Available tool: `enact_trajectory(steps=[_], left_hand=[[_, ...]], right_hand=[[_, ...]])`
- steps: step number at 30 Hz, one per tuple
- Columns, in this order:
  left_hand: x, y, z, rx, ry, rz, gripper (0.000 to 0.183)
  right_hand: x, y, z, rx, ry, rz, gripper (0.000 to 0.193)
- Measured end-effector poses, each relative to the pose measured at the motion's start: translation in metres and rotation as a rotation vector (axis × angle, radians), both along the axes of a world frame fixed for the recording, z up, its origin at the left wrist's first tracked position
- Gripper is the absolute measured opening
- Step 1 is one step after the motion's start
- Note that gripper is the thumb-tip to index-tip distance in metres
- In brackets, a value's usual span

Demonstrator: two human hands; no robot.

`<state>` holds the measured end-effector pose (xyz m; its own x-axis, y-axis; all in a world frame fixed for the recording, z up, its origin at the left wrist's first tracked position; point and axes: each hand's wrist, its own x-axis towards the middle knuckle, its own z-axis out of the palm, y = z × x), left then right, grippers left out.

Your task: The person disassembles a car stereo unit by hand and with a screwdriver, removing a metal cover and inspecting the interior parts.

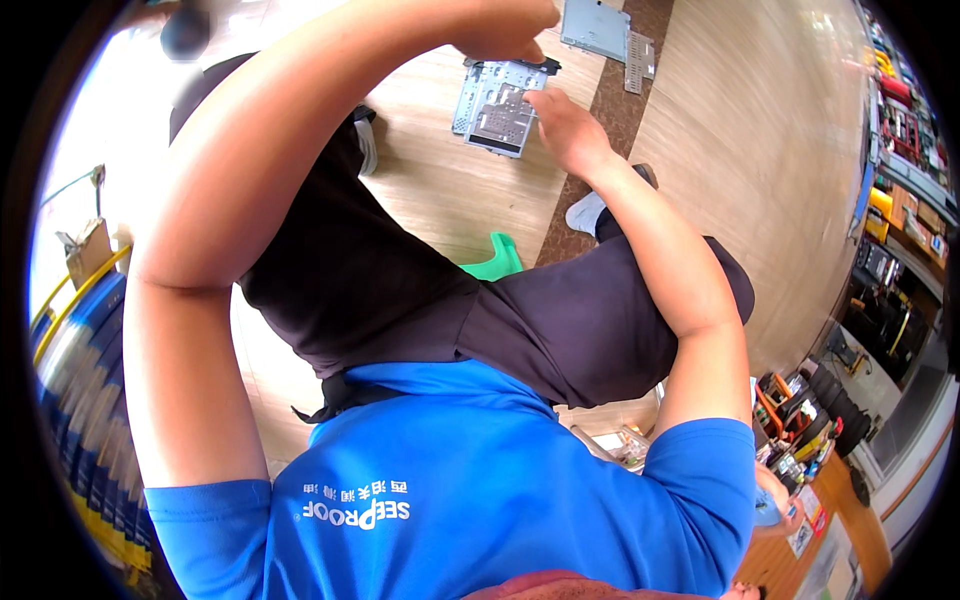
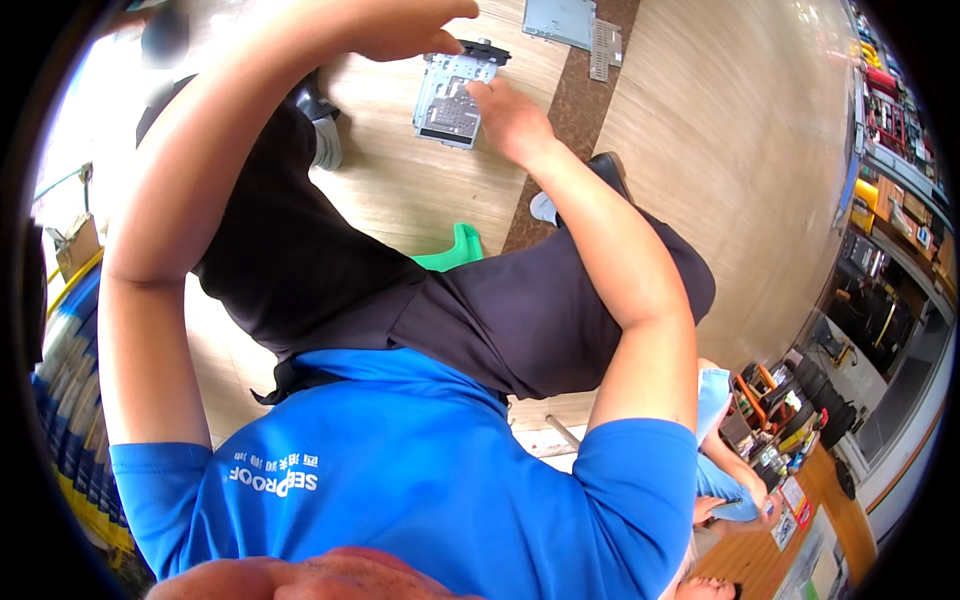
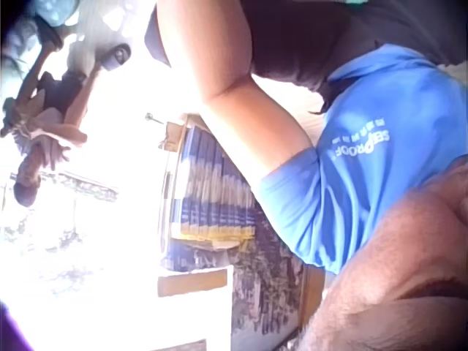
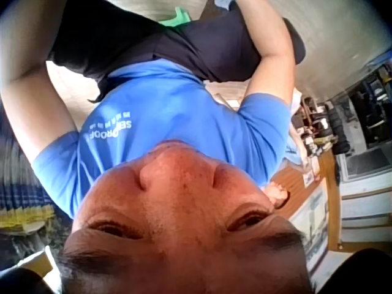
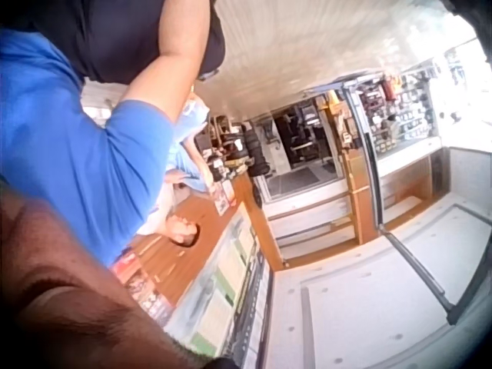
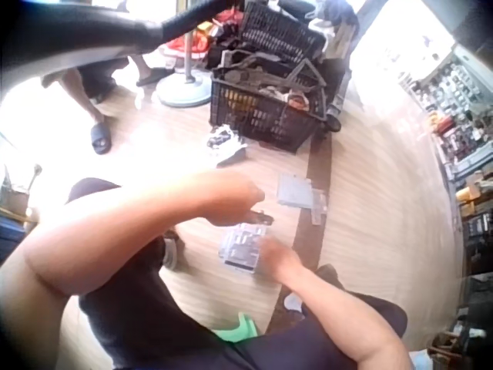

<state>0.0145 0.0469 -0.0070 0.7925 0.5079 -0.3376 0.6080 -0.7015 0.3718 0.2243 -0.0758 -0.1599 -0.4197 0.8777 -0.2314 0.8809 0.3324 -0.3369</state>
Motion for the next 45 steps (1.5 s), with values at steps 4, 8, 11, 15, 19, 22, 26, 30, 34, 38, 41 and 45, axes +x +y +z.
enact_trajectory(steps=[4,8,11,15,19,22,26,30,34,38,41,45], left_hand=[[-0.011,0.0,-0.003,-0.006,0.009,0.029,0.032],[-0.014,-0.004,0.008,-0.027,-0.031,0.018,0.033],[-0.011,-0.003,0.012,-0.049,0.014,0.026,0.033],[-0.004,-0.007,-0.008,0.024,0.022,0.056,0.048],[-0.004,-0.006,0.001,-0.049,0.053,0.047,0.05],[-0.004,-0.006,-0.001,-0.029,0.048,0.057,0.05],[-0.008,-0.005,-0.008,-0.02,0.033,0.058,0.05],[-0.01,-0.002,-0.004,-0.007,-0.026,0.013,0.038],[-0.012,-0.002,-0.006,0.025,-0.057,0.001,0.027],[-0.013,-0.002,-0.004,0.015,-0.062,0.008,0.027],[-0.012,-0.002,-0.004,0.008,-0.062,0.006,0.027],[-0.009,-0.003,-0.007,0.007,-0.009,0.029,0.028]], right_hand=[[-0.01,0.003,0.005,-0.032,-0.056,-0.018,0.043],[-0.011,0.003,0.004,-0.048,-0.04,-0.085,0.026],[-0.012,-0.002,0.009,0.0,-0.004,-0.059,0.026],[-0.009,-0.001,0.007,-0.049,-0.063,-0.039,0.042],[-0.009,0.003,0.008,-0.097,-0.084,-0.108,0.044],[-0.009,0.001,0.007,-0.084,-0.064,-0.083,0.045],[-0.01,-0.001,0.004,-0.033,-0.029,-0.008,0.045],[-0.009,0.0,-0.002,-0.056,-0.074,-0.057,0.046],[-0.01,-0.002,0.002,-0.028,-0.052,-0.062,0.039],[-0.008,-0.001,0.006,-0.007,-0.048,0.039,0.034],[-0.009,-0.002,0.007,0.001,-0.042,0.018,0.035],[-0.01,0.0,0.009,-0.031,-0.077,-0.006,0.033]])
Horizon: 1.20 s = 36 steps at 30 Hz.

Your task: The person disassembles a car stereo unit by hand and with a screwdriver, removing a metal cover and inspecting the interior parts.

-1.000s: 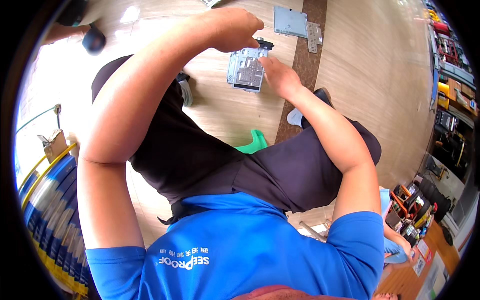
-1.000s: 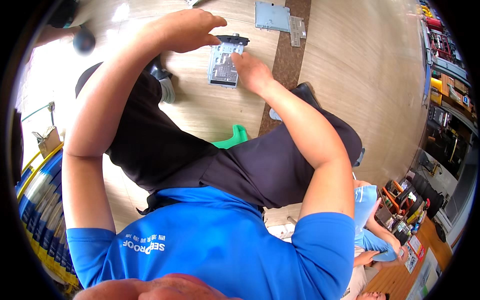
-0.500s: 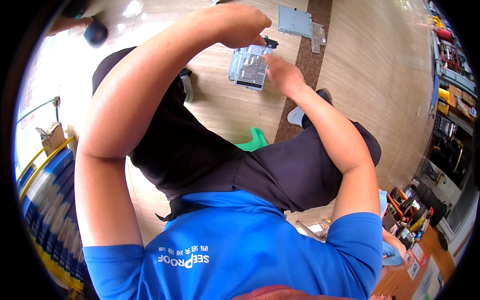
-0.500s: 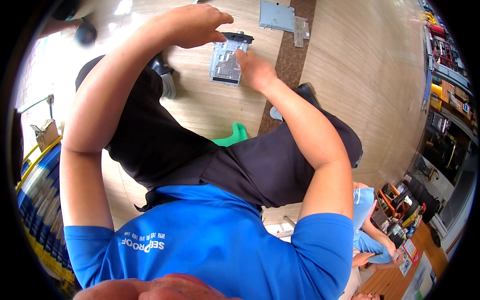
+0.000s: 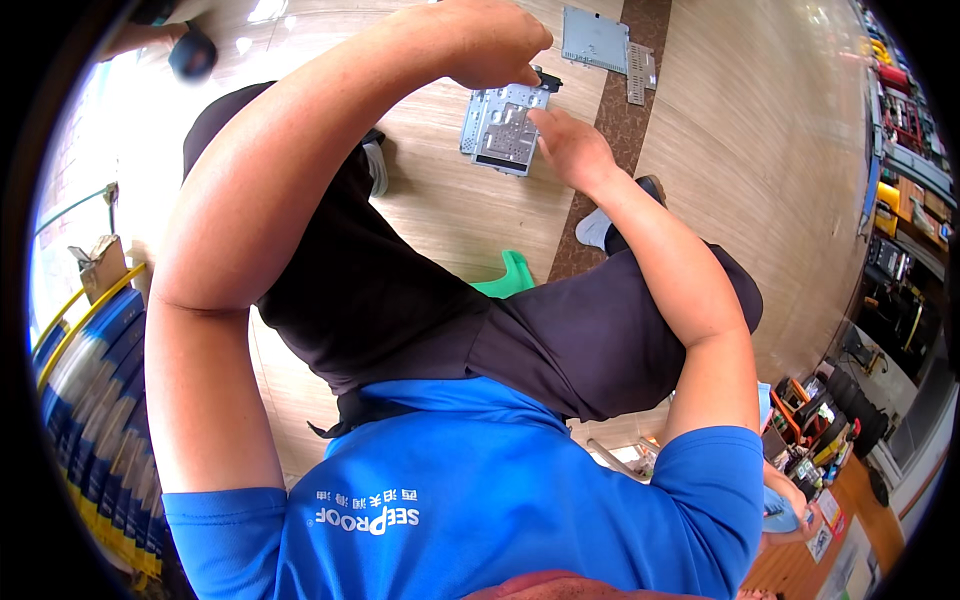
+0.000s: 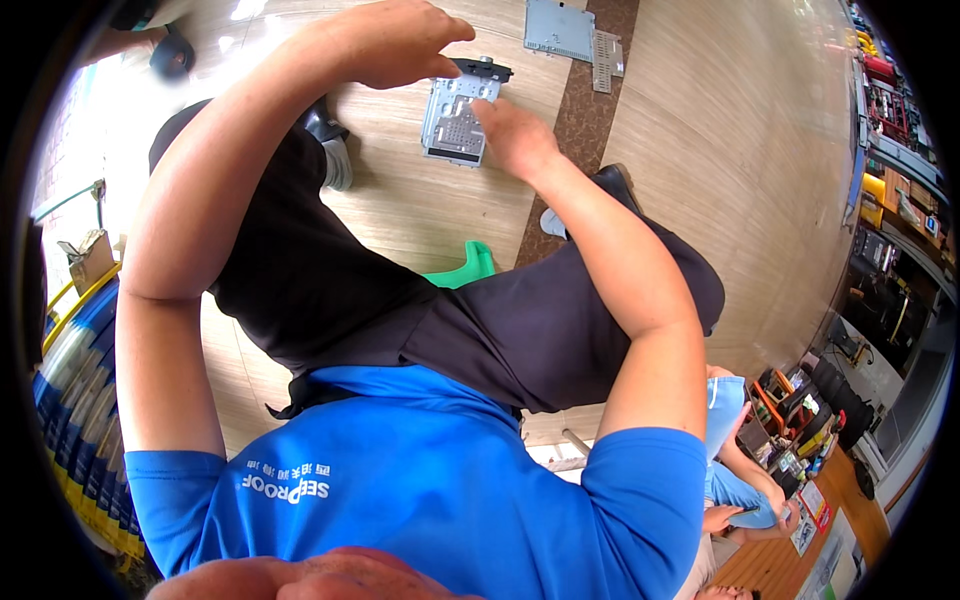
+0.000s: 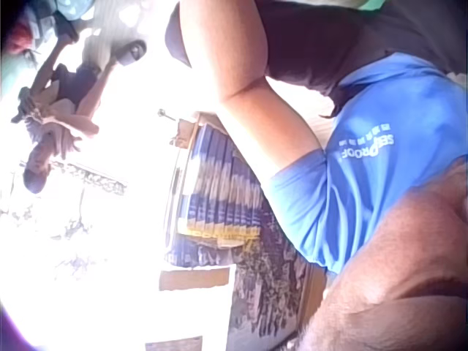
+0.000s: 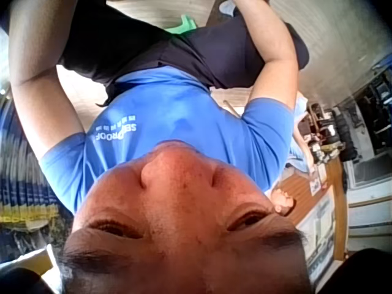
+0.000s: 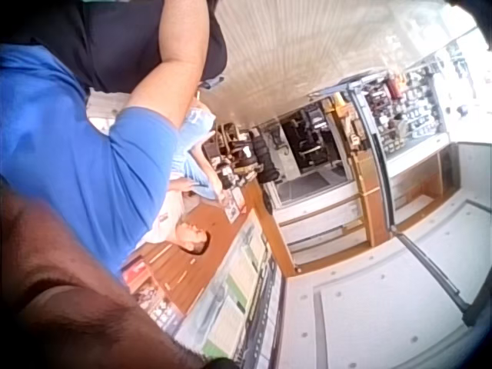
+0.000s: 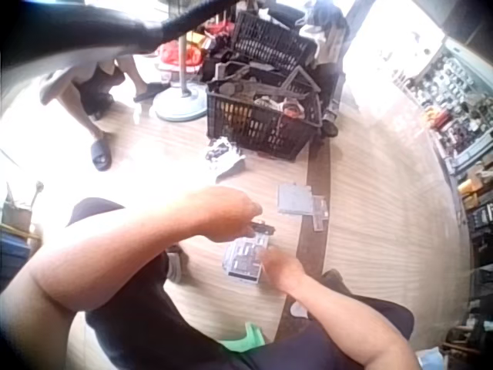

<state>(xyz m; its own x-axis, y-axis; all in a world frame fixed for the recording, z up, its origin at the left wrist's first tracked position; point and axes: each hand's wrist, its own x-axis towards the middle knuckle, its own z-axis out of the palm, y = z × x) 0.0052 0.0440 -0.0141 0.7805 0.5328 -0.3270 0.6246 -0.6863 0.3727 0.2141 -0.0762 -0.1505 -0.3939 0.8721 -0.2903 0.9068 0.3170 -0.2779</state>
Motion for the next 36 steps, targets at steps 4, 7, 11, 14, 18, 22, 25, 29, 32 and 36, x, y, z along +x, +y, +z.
enact_trajectory(steps=[4,7,11,14,18,22,25,29,32,36], left_hand=[[0.001,-0.001,0.004,-0.022,0.023,0.014,0.028],[0.0,-0.001,0.002,-0.02,0.03,0.009,0.028],[0.001,-0.001,0.003,-0.014,0.022,0.005,0.029],[0.003,-0.002,0.005,-0.031,0.031,0.019,0.029],[0.004,-0.002,0.005,-0.027,0.039,0.012,0.029],[-0.002,-0.002,0.006,-0.022,-0.009,-0.022,0.029],[-0.002,-0.003,0.009,-0.042,-0.002,-0.008,0.028],[0.003,-0.003,0.006,-0.028,0.043,0.0,0.028],[0.004,-0.005,0.006,-0.023,0.055,0.017,0.028],[0.005,-0.005,0.005,-0.013,0.073,-0.013,0.031]], right_hand=[[0.004,-0.001,-0.005,0.014,-0.01,0.055,0.028],[0.002,-0.002,-0.004,0.024,-0.004,0.083,0.023],[0.002,-0.001,-0.004,0.05,0.031,0.072,0.014],[0.001,-0.002,-0.006,0.065,0.048,0.05,0.013],[0.003,0.0,-0.016,0.089,0.055,0.041,0.02],[0.001,0.0,-0.016,0.104,0.075,0.036,0.02],[0.001,-0.002,-0.016,0.111,0.079,0.043,0.02],[0.003,-0.002,-0.017,0.094,0.077,0.017,0.018],[0.0,-0.002,-0.016,0.069,0.06,-0.025,0.017],[-0.001,-0.002,-0.018,0.082,0.065,-0.057,0.017]])
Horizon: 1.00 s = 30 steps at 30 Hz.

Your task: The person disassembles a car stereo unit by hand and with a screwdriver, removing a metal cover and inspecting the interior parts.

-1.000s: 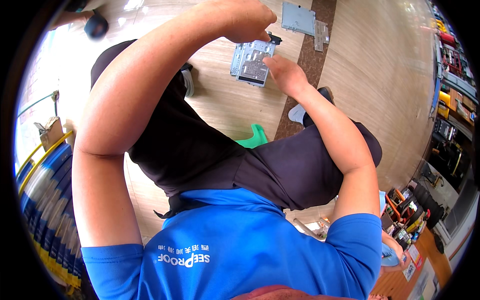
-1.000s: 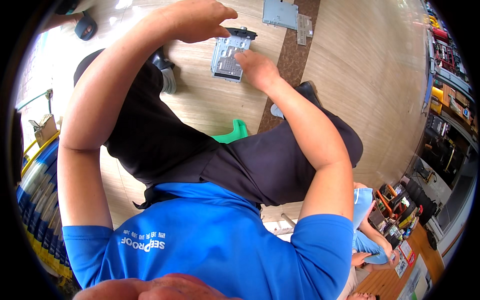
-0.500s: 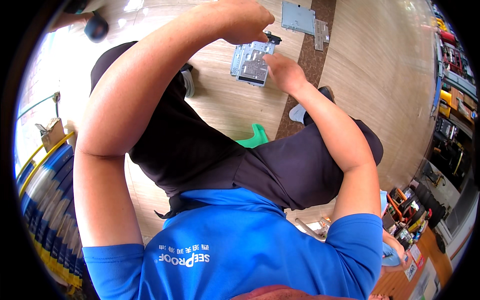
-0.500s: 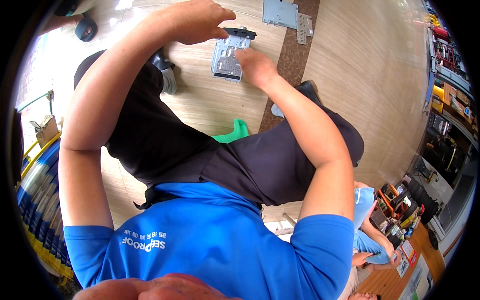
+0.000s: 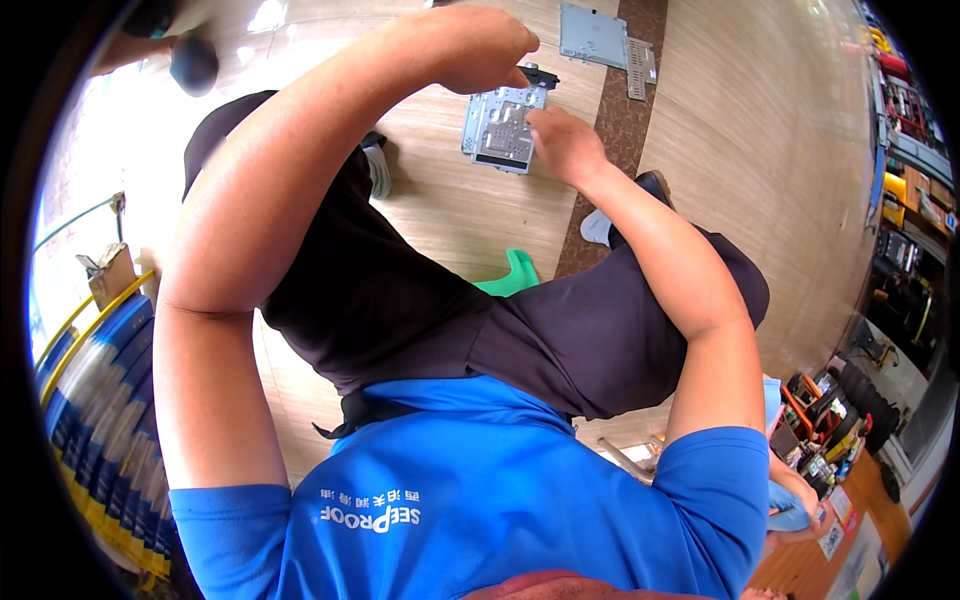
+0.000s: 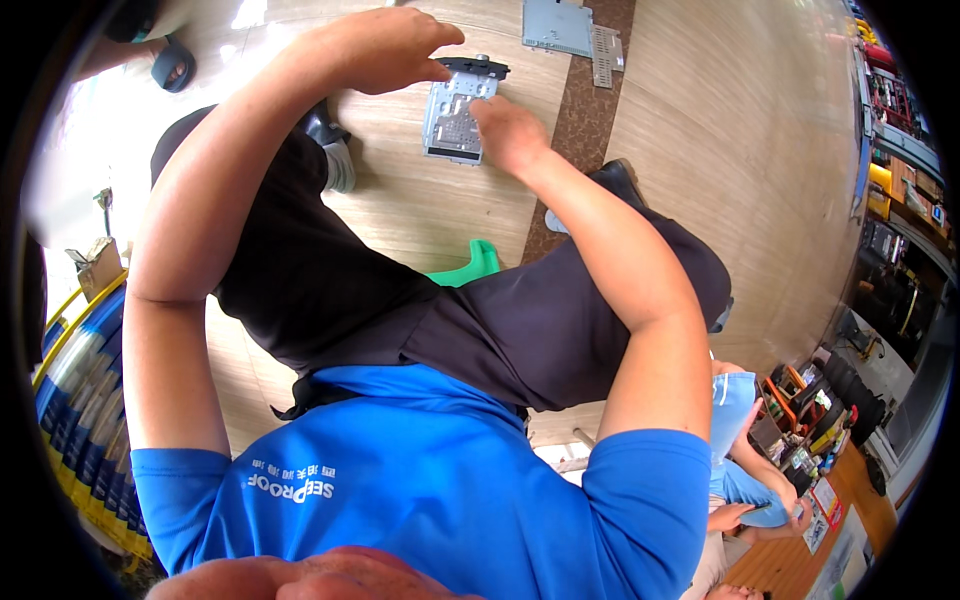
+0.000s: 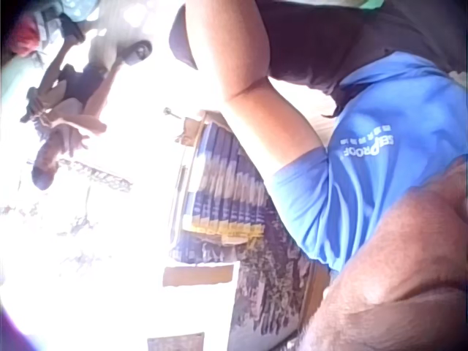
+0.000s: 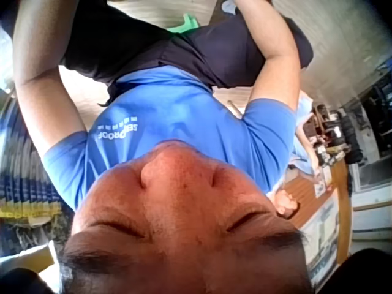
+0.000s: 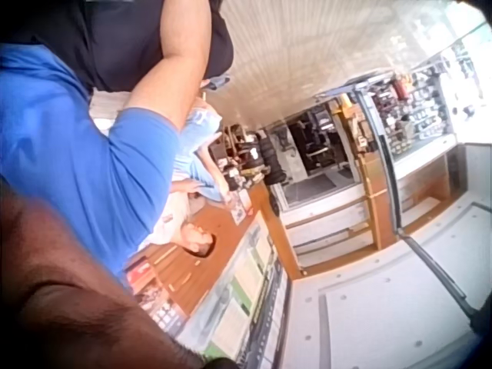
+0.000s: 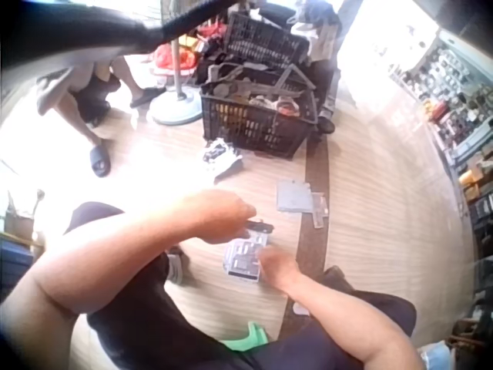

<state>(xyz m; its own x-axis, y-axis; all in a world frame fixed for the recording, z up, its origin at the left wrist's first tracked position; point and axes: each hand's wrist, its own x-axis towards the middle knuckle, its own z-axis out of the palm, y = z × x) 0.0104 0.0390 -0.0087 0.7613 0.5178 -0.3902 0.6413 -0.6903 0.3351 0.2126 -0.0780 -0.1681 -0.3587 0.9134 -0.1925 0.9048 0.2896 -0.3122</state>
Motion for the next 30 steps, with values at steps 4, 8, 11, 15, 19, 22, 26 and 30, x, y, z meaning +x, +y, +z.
enact_trajectory(steps=[4,8,11,15,19,22,26,30], left_hand=[[-0.004,-0.002,-0.013,0.021,-0.08,0.025,0.05],[-0.01,0.001,-0.014,0.027,-0.062,0.045,0.049],[-0.018,0.01,-0.017,0.022,-0.081,0.048,0.049],[-0.024,0.008,-0.024,0.031,-0.048,0.046,0.048],[-0.019,0.009,-0.033,-0.017,-0.02,-0.02,0.051],[-0.018,0.004,-0.055,-0.081,0.001,-0.023,0.051],[-0.072,-0.021,-0.125,-0.149,0.216,0.042,0.046],[-0.115,-0.051,-0.218,-0.439,0.509,-0.355,0.032]], right_hand=[[0.0,0.001,-0.001,0.015,0.046,-0.007,0.018],[-0.005,0.018,0.039,-0.016,0.079,-0.059,0.019],[0.008,0.043,0.103,0.213,0.176,-0.044,0.022],[0.023,0.036,0.189,0.529,0.311,-0.11,0.011],[0.05,-0.003,0.247,0.51,0.576,-0.421,0.01],[0.084,-0.01,0.236,0.42,0.628,-0.617,0.013],[0.095,-0.004,0.23,0.686,0.544,-0.367,0.015],[0.114,-0.01,0.232,0.56,0.626,-0.374,0.017]])
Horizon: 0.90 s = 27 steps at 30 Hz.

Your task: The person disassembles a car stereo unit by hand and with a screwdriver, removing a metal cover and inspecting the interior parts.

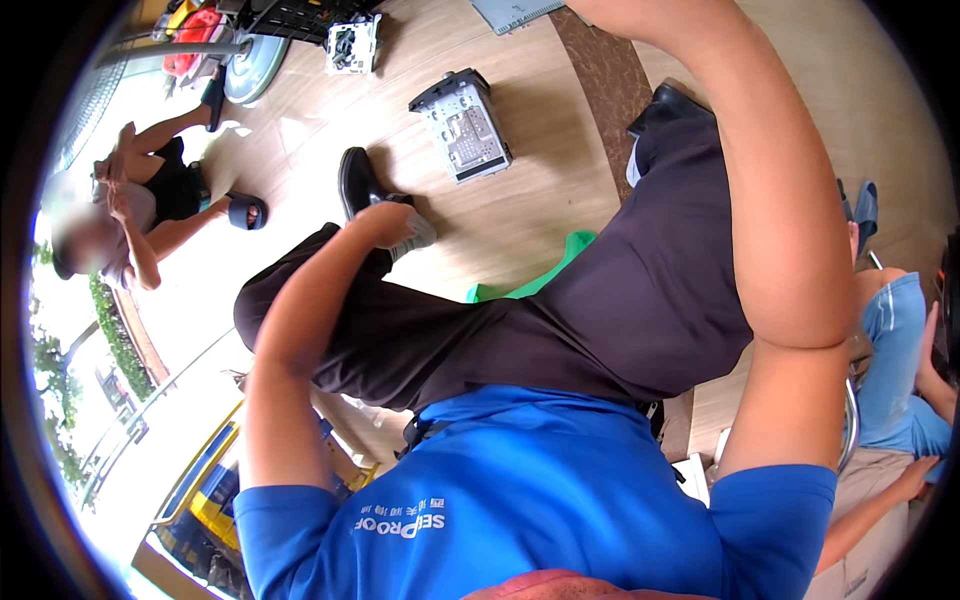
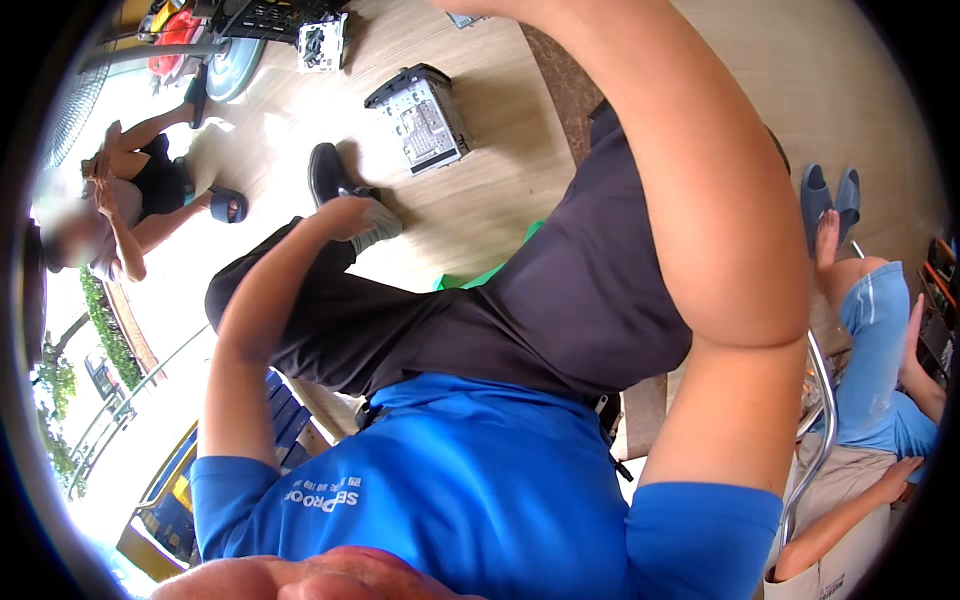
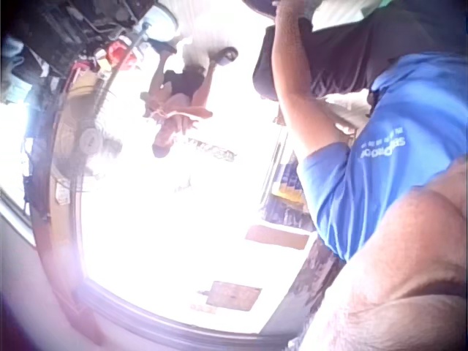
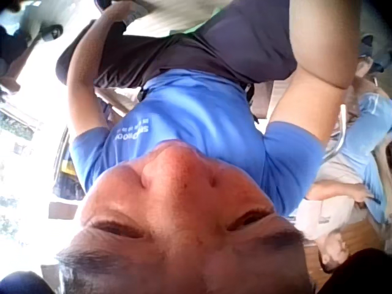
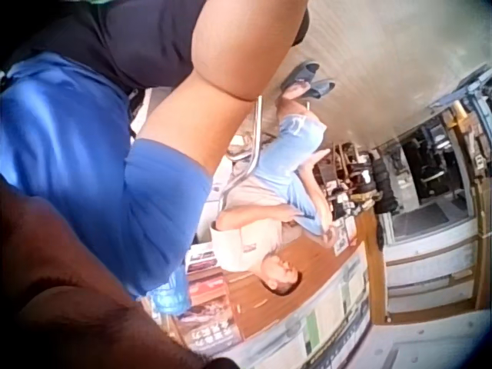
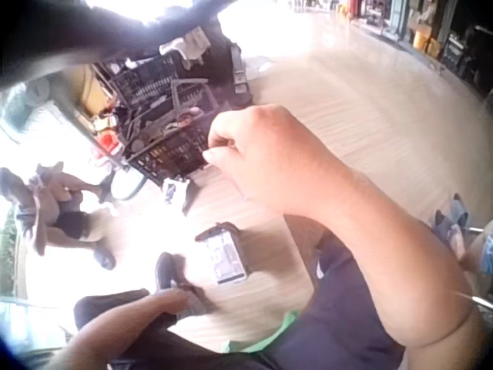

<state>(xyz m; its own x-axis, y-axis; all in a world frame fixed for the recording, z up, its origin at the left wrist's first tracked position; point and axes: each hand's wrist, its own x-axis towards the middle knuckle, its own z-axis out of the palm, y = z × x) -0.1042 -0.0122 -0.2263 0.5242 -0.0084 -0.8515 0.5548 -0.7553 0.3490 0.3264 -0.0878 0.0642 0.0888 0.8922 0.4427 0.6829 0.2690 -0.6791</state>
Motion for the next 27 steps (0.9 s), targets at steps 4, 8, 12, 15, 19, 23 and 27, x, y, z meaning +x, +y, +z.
enact_trajectory(steps=[4,8,12,15,19,23,27], left_hand=[[0.005,-0.056,-0.094,0.112,0.081,0.124,0.032],[0.042,-0.11,-0.142,0.101,-0.246,0.447,0.05],[0.097,-0.128,-0.12,-0.048,-0.121,1.271,0.085],[0.137,-0.127,-0.092,-0.221,-0.247,1.69,0.092],[0.134,-0.118,-0.091,-0.279,-0.377,1.872,0.068],[0.138,-0.108,-0.089,-0.427,-0.482,1.868,0.039],[0.145,-0.114,-0.086,-0.523,-0.483,1.864,0.033]], right_hand=[[0.015,0.0,-0.007,0.106,-0.063,-0.006,0.017],[0.026,-0.019,-0.005,0.104,-0.056,0.008,0.018],[0.029,-0.026,0.01,0.121,-0.1,0.029,0.02],[0.038,-0.022,-0.001,0.395,-0.738,-0.104,0.02],[0.028,-0.028,0.027,0.072,-0.82,0.067,0.02],[0.019,-0.017,0.002,0.07,-0.11,-0.042,0.02],[0.017,-0.013,0.004,0.026,-0.072,-0.019,0.019]])
